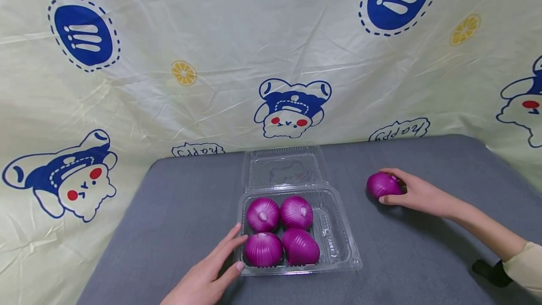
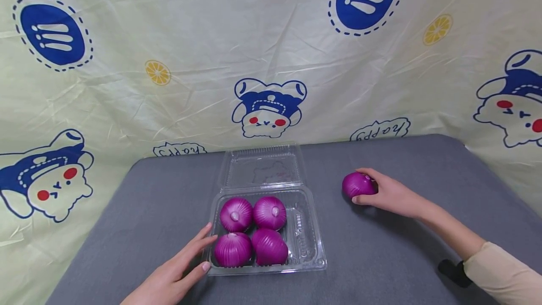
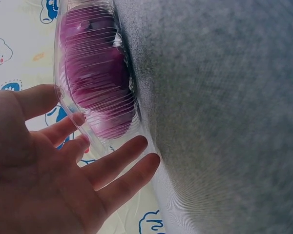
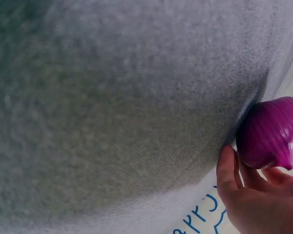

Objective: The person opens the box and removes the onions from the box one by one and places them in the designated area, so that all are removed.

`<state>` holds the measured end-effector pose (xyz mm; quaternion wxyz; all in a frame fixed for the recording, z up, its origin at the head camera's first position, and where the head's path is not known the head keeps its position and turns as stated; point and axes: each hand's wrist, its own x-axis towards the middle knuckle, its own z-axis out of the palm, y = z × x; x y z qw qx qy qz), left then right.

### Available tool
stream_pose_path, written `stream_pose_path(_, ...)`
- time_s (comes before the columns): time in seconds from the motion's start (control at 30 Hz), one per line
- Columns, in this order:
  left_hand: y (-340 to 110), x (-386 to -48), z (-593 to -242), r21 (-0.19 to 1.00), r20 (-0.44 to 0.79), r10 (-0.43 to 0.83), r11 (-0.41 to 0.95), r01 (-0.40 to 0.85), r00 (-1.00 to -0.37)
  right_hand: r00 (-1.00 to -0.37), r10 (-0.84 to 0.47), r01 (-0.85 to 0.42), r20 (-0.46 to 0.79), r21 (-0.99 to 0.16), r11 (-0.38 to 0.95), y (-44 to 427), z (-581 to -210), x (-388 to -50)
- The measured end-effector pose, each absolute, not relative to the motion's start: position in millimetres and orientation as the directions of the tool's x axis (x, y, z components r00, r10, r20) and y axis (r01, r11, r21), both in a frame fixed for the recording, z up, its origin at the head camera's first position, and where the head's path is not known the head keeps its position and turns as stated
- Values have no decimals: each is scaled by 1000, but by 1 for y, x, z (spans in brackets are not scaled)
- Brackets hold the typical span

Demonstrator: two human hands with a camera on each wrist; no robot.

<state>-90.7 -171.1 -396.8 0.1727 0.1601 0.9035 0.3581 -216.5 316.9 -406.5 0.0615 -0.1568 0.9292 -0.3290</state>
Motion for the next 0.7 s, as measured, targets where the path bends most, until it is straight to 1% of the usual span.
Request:
stream_pose_path(0.17,-172,-90,-397,692,-185,410,700,178,-893,-942,-334,-245,-19,-641,727,317,-407,-215)
stream_pose_path(0.43,-170,-92,-397,706,-239,402,697,126,-884,-942,-336,-244,-18,-653,717,322,-404,-213)
stream_pose_path(0.6,-171,-92,-397,705,-238,400,698,125,-885,-944,-329,-255,5,-644,722,321,-399,-210)
stream_pose_path(0.7,-171,-91,-397,708,-234,401,695,128,-886,-946,-322,-278,44,-625,729,317,-394,-206)
